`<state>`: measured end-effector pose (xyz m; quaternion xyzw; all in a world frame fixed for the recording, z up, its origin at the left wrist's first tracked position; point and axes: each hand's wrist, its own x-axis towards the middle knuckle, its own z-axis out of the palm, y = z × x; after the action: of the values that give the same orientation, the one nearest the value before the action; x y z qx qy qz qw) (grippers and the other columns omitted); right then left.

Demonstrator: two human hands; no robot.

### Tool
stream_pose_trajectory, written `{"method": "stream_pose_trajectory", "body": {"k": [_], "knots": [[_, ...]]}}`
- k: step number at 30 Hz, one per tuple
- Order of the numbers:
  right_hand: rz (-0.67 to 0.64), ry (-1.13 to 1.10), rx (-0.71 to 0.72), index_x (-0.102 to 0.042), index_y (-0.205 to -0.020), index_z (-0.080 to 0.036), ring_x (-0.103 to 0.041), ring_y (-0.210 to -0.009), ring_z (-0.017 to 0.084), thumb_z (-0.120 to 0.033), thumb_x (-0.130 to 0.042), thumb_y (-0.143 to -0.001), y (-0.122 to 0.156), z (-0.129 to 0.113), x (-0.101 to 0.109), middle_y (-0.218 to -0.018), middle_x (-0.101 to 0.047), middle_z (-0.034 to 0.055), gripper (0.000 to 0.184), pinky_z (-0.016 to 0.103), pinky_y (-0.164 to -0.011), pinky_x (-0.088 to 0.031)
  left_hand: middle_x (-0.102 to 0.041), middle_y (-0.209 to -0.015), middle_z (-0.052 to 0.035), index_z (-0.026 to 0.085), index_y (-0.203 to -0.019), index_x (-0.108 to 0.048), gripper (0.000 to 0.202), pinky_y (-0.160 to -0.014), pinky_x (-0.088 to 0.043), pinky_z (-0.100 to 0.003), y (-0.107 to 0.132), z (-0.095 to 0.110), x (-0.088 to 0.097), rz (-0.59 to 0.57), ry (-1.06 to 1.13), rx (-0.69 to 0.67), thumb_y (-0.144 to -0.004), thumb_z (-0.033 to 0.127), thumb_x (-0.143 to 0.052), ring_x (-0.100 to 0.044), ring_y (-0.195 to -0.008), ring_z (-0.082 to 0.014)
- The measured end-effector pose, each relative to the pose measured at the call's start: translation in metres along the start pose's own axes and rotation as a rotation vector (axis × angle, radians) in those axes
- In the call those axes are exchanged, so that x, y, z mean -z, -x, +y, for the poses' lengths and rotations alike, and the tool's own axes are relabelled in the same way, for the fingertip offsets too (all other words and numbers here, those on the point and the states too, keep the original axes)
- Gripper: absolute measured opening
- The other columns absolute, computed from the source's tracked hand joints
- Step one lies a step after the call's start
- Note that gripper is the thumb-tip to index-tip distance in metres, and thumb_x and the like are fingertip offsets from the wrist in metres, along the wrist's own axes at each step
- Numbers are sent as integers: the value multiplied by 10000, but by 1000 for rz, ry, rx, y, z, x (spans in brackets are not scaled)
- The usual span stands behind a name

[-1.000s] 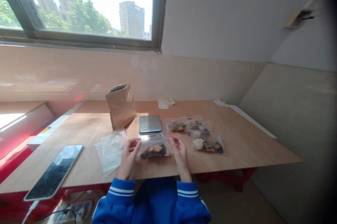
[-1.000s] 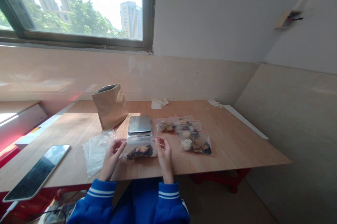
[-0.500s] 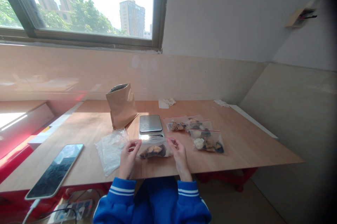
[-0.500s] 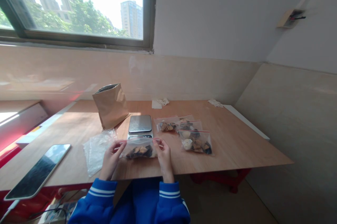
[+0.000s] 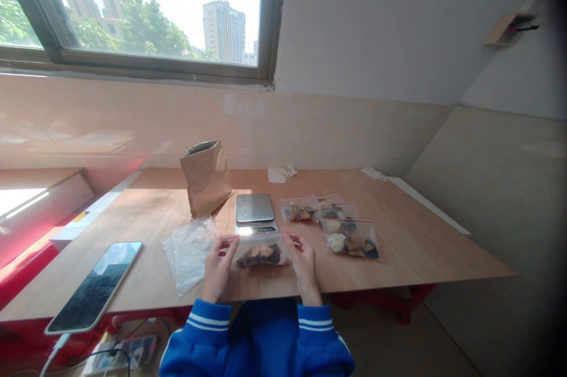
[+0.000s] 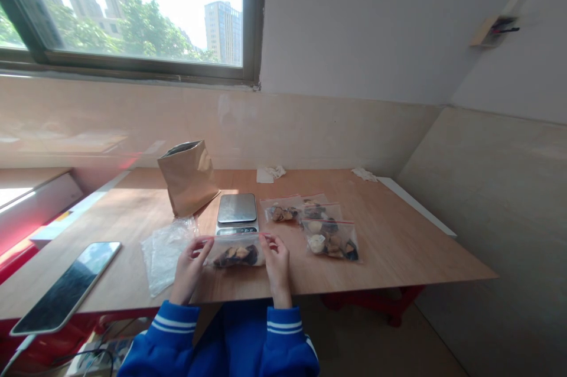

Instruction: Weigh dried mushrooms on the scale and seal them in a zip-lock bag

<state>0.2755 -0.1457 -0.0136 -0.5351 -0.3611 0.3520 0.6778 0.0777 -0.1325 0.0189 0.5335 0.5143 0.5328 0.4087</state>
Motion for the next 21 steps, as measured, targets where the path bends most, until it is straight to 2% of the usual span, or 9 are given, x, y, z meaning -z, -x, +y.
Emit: {"method": "stream_pose_trajectory", "body": {"k": [3,6,10,15,21], "knots": [[-42,-87,-13,-666,-911,-160,-657,-830,210,-498,-676,-747,2,-1,-4,-875,-718,78,376,305,-738,-515,-675,-967,-77,173,-953,-645,417,-639,-448,-273,1,2,-2,-21,22,4,-758,541,-624,-613,-829,-197],[-83,-164,-5,-640,-1003,-181,-665,-917,226,-492,-671,-746,3,-3,-7,-959,-720,82,405,341,-818,-515,-675,-986,-78,175,-992,-639,427,-655,-451,-277,2,2,-3,-46,34,11,-773,541,-606,-614,-835,-199],[-154,-158,-10,-649,-1011,-185,-652,-961,221,-470,-675,-755,5,-2,-9,-996,-713,76,384,350,-879,-496,-682,-971,-71,166,-978,-657,405,-707,-458,-280,2,0,-2,-93,39,11,-786,519,-605,-616,-854,-199],[-140,-122,-17,-669,-903,-183,-657,-871,206,-482,-699,-733,4,4,-10,-895,-716,54,345,331,-830,-507,-684,-935,-59,164,-902,-665,334,-755,-471,-289,2,0,-3,-81,40,-35,-778,473,-636,-622,-887,-204],[-124,-111,23,-684,-857,-182,-656,-824,199,-466,-689,-752,5,-2,-11,-841,-716,45,303,315,-780,-512,-695,-904,-49,166,-880,-679,317,-754,-478,-292,3,-3,-6,-50,39,-38,-770,462,-649,-634,-845,-194]]}}
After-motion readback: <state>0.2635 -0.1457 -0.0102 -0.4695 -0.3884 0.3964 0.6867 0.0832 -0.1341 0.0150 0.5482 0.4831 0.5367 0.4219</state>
